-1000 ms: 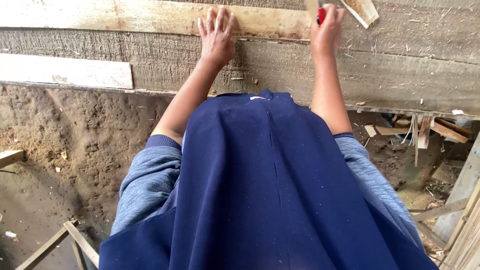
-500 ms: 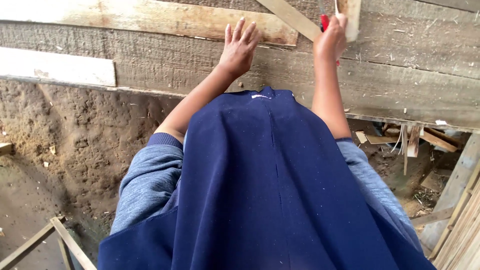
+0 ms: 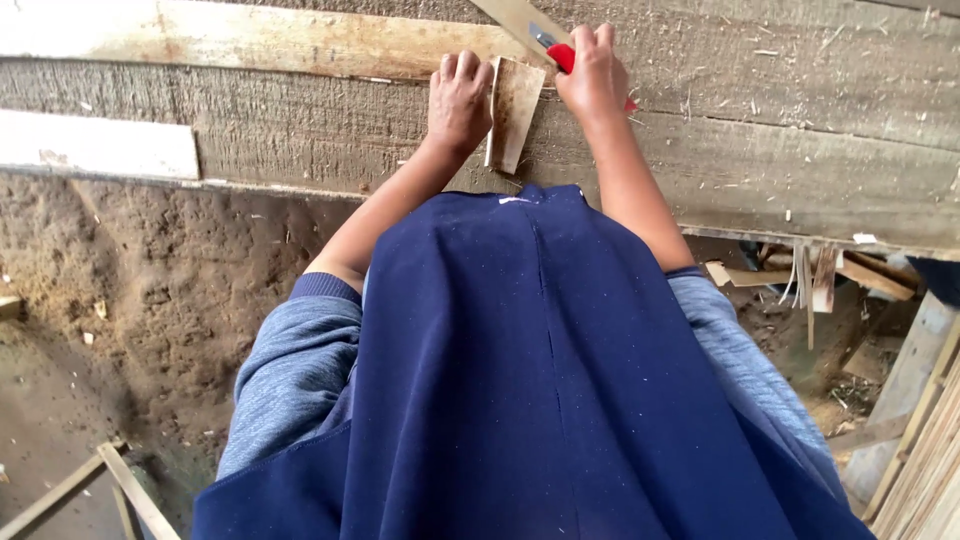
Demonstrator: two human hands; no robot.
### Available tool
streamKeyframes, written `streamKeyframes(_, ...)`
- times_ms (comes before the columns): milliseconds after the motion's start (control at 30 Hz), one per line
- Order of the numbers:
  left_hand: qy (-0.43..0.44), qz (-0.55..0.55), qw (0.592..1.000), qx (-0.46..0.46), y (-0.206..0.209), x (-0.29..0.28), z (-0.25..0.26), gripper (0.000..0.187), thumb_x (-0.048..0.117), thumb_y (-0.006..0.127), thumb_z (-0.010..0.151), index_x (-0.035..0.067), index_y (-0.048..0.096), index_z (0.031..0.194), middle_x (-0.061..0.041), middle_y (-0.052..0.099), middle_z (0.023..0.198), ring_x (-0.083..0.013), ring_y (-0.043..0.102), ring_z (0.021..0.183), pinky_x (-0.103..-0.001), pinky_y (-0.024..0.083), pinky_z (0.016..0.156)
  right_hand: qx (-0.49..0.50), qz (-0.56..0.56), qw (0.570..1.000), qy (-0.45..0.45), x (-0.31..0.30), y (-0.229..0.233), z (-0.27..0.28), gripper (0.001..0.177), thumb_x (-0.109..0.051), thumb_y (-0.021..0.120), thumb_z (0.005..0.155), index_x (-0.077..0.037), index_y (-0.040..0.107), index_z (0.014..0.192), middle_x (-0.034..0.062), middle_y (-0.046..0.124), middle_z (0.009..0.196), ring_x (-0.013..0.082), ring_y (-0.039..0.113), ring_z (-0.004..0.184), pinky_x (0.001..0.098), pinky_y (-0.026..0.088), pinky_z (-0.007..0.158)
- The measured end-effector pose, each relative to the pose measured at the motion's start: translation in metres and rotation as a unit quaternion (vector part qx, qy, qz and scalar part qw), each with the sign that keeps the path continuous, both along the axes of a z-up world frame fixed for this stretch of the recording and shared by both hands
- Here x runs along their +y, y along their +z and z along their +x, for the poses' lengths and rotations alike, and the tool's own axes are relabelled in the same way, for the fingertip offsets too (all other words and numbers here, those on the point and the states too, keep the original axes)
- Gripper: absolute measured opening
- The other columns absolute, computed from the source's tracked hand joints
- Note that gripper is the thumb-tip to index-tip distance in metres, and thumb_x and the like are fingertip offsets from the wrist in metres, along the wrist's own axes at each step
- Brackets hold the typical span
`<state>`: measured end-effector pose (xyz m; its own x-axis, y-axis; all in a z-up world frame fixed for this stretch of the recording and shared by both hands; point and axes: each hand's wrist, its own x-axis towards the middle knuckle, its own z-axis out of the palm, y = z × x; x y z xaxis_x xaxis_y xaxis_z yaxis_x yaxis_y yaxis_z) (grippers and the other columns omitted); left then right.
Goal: The person uses a red utility knife to shave thin strips from a wooden plank on a workbench. They repeatedly draw the blade along the wood to produce shavings, then reposition the plank and continue shaving different sections.
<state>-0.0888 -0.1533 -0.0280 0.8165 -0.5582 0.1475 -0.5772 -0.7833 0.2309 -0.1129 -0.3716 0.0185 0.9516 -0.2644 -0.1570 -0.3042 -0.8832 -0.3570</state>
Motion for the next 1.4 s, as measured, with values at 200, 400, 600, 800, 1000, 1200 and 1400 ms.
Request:
streamKeyframes(200,0.025,-0.116,0.988,-0.101,0.031,0.009,0.0,0.034,0.002,0.051,0.065,0.013,0.052,0.097,-0.01,0.052,0.103,-0.0284,0.046,0.09,-0.04,0.04,0.069,0.158,0.156,0.969,0.109,0.016,0.04,-0.01,0.047,-0.019,0.078,0.087,-0.016,0.063,0.131,0.0145,0.047,0.119,0.0277,0.052,0.102,0.0428,0.055,0.092)
streamKeyframes(400,0.081,0.07,0.982,0.153,0.005,0.033,0.012,0.07,0.006,0.058,0.08,0.013,0.042,0.148,-0.014,0.032,0.16,-0.0416,0.021,0.147,-0.062,0.022,0.115,0.044,0.062,0.994,0.072,0.056,0.032,-0.007,0.022,-0.025,0.073,0.096,-0.012,0.068,0.113,0.0109,0.054,0.107,0.0122,0.055,0.065,0.0202,0.054,0.051)
streamKeyframes(600,0.098,0.021,0.995,-0.004,-0.007,0.064,0.009,0.042,0.005,0.06,0.07,0.012,0.052,0.111,-0.012,0.051,0.111,-0.035,0.048,0.104,-0.047,0.048,0.077,-0.059,0.044,0.992,0.102,0.083,0.02,0.01,0.024,-0.005,0.082,0.085,-0.003,0.064,0.101,0.0131,0.058,0.109,0.0234,0.067,0.068,0.0318,0.061,0.052)
streamKeyframes(800,0.081,0.03,0.996,-0.013,-0.013,0.09,0.003,0.03,0.01,0.061,0.072,0.013,0.061,0.102,-0.012,0.053,0.108,-0.0369,0.049,0.101,-0.048,0.044,0.073,0.155,-0.028,0.971,0.179,0.143,0.055,0.041,0.092,-0.032,0.079,0.092,-0.015,0.019,0.16,0.0103,0.021,0.164,0.0163,0.057,0.065,0.0292,0.048,0.052)
streamKeyframes(1000,0.137,-0.154,0.976,0.074,-0.03,0.114,0.007,0.032,0.004,0.053,0.074,0.018,0.062,0.101,-0.01,0.054,0.099,-0.0382,0.056,0.085,-0.056,0.045,0.062,0.152,0.0,0.972,0.182,0.166,0.082,0.049,0.089,-0.001,0.079,0.082,-0.007,0.025,0.152,0.0179,0.032,0.136,0.0211,0.051,0.067,0.0317,0.053,0.053)
streamKeyframes(1200,0.355,-0.491,0.654,0.452,0.01,0.117,0.027,0.044,0.05,0.061,0.089,0.007,0.064,0.097,-0.008,0.072,0.081,-0.008,0.055,0.049,-0.022,0.044,0.04,0.015,0.0,0.993,0.118,0.157,0.092,0.047,0.073,0.015,0.077,0.074,-0.004,0.042,0.135,0.017,0.034,0.13,0.0178,0.052,0.063,0.0225,0.051,0.043)
streamKeyframes(1400,0.333,-0.754,0.4,0.401,-0.03,0.111,0.051,0.092,0.028,0.078,0.076,-0.002,0.026,0.145,-0.017,0.062,0.098,-0.0169,0.064,0.05,-0.029,0.047,0.041,-0.023,-0.061,0.997,0.045,0.105,0.104,0.02,0.077,0.019,0.074,0.071,-0.005,0.043,0.136,0.018,0.035,0.133,0.0251,0.06,0.08,0.0283,0.057,0.05)
